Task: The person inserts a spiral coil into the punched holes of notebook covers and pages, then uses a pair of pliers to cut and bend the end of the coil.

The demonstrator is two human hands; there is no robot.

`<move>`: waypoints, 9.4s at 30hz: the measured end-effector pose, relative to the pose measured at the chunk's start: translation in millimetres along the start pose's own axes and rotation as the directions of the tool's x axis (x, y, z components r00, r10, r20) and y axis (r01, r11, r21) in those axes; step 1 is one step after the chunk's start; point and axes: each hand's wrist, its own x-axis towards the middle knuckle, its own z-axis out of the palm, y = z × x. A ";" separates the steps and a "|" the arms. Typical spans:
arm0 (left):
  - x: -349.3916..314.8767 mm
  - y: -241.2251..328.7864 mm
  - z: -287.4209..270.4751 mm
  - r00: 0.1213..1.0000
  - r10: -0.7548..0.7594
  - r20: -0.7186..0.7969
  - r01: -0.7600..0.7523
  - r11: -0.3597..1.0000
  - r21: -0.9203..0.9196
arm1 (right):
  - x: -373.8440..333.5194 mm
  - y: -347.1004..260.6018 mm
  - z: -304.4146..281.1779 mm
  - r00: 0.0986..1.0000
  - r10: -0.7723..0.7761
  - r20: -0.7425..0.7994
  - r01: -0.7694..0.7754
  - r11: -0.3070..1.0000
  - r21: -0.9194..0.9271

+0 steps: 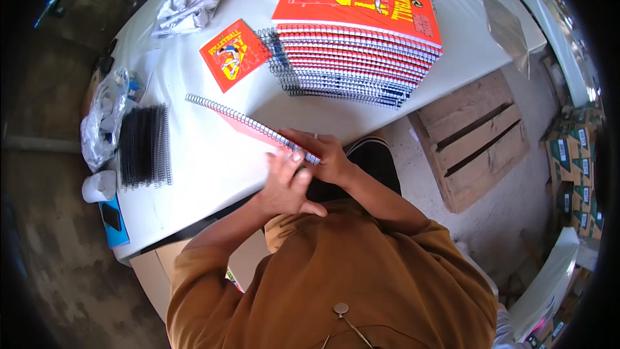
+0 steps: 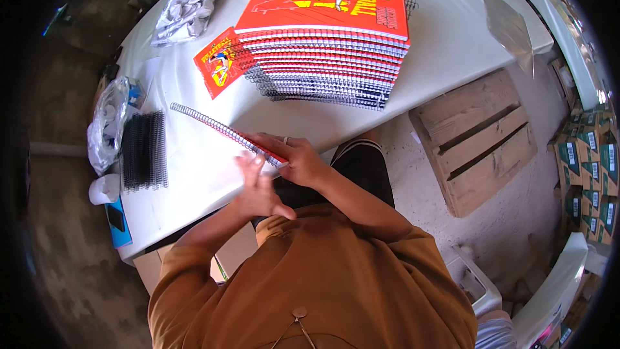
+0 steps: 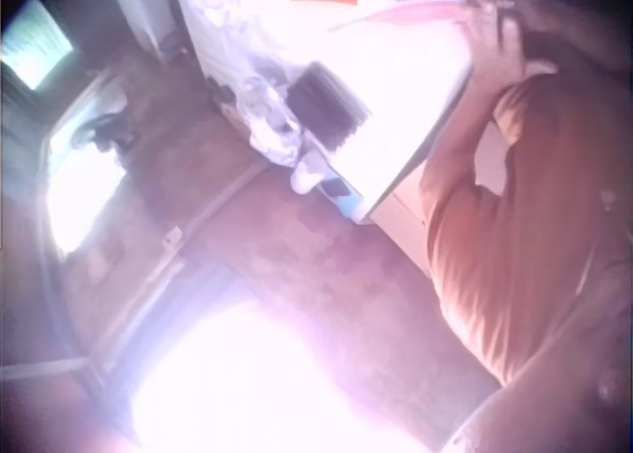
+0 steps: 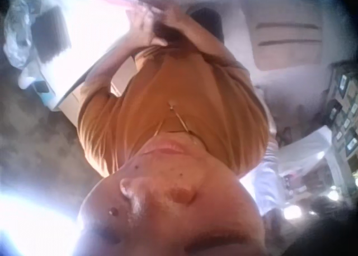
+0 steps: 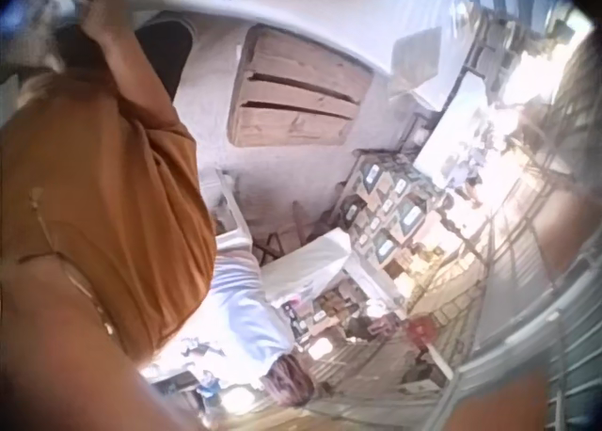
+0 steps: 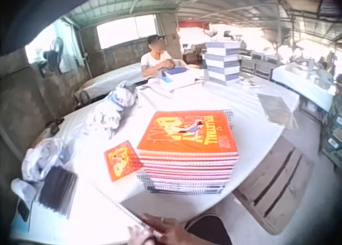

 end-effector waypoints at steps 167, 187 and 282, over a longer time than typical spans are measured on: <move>46.8 -97.4 -129.9 0.139 -0.832 0.537 0.983 0.049 -0.179 | 28.2 -8.3 -55.0 0.932 0.336 0.135 -0.345 0.937 0.053; 80.4 -102.6 -136.3 0.761 -0.354 0.544 0.209 0.927 0.310 | 15.4 -13.1 -49.0 0.933 0.290 0.211 -0.295 0.955 -0.007; 11.8 -19.9 -23.2 0.982 -0.103 0.158 0.101 0.995 0.021 | -3.4 -18.8 11.6 0.996 -0.050 0.071 0.058 0.993 -0.105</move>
